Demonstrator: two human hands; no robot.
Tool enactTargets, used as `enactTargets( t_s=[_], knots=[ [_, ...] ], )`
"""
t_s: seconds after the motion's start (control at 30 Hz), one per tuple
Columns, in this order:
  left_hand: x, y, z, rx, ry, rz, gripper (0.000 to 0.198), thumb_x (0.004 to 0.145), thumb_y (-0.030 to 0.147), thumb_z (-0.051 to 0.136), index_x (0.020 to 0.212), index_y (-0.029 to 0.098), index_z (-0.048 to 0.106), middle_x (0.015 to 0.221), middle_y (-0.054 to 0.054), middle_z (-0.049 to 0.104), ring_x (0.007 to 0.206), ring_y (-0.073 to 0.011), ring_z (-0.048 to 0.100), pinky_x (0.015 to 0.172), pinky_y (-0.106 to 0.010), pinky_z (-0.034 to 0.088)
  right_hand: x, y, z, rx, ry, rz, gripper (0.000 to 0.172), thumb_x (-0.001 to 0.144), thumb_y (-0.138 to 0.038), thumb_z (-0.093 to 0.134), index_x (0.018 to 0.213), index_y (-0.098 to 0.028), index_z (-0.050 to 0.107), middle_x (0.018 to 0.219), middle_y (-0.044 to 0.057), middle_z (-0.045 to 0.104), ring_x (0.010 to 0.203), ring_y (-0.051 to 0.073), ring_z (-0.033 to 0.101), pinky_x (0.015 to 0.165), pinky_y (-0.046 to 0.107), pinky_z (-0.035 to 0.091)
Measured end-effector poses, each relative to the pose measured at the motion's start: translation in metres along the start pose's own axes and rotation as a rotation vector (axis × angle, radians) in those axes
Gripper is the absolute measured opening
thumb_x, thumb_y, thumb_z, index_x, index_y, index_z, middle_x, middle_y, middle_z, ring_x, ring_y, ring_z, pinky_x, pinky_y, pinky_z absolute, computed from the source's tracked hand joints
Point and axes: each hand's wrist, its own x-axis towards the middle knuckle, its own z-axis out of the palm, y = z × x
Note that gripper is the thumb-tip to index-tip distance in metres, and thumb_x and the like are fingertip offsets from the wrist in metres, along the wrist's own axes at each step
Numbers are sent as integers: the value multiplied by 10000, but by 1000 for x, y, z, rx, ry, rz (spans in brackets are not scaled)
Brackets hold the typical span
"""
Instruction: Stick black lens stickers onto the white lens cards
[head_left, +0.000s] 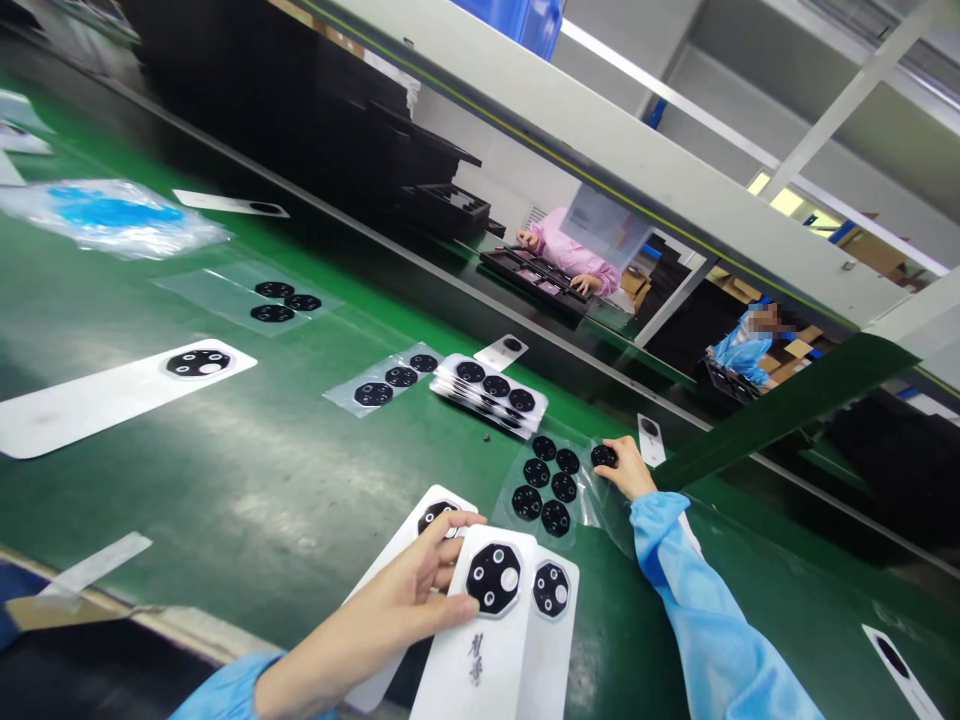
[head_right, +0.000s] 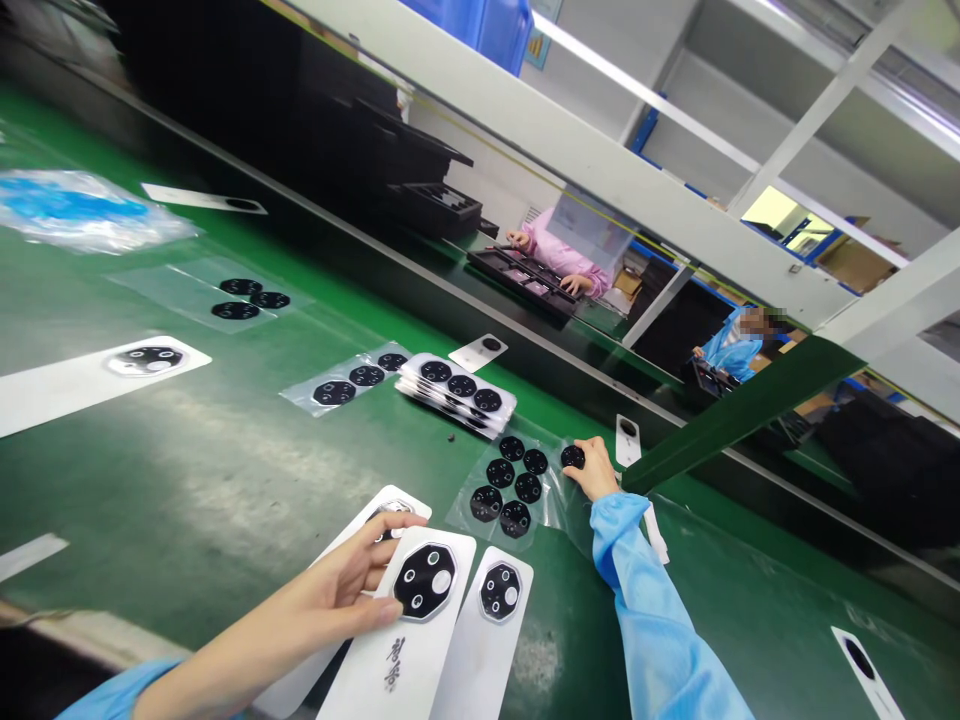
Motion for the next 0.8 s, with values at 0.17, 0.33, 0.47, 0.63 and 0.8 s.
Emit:
enactTargets(
  t_s=[0.17, 0.33, 0.47, 0.63, 0.8],
  knots=[
    [1, -1, 2, -26, -5, 7, 565, 715, 361, 745, 1146, 277, 389, 1036, -14, 638, 901, -176, 598, 751, -289, 467, -3, 2, 3, 65, 61, -3, 292, 897, -303, 574, 1150, -159, 554, 1165, 76, 572, 975, 204, 596, 810, 401, 520],
    [1, -1, 6, -81, -3, -8, 480, 735, 309, 734, 1105, 245, 437, 1082, -36, 645, 942, -196, 614, 796, -318, 465, -8, 5, -1, 166, 90, 19, 259, 890, -299, 584, 1102, -150, 572, 1128, 69, 584, 959, 197, 597, 795, 387, 522],
    [2, -2, 8, -112, 38, -3, 431, 755, 295, 718, 1105, 218, 479, 1087, -54, 654, 958, -212, 621, 847, -348, 448, -10, 7, -7, 279, 87, 49, 246, 884, -308, 588, 1065, -141, 572, 1043, 55, 610, 886, 177, 616, 774, 374, 522],
    [1, -6, 9, -110, 73, -15, 383, 769, 317, 700, 1102, 205, 547, 1137, -56, 645, 1018, -222, 600, 906, -345, 418, -16, -1, -29, 382, 121, 55, 395, 691, -431, 708, 967, -185, 569, 1015, 75, 585, 912, 246, 606, 740, 381, 527],
    [1, -5, 13, -95, 92, -68, 338, 810, 358, 636, 1101, 192, 586, 1091, -56, 662, 989, -221, 603, 810, -311, 442, -45, -30, -68, 427, 123, -1, 472, 660, -491, 702, 1030, -224, 581, 1037, 83, 522, 975, 270, 532, 599, 318, 521]
  ],
)
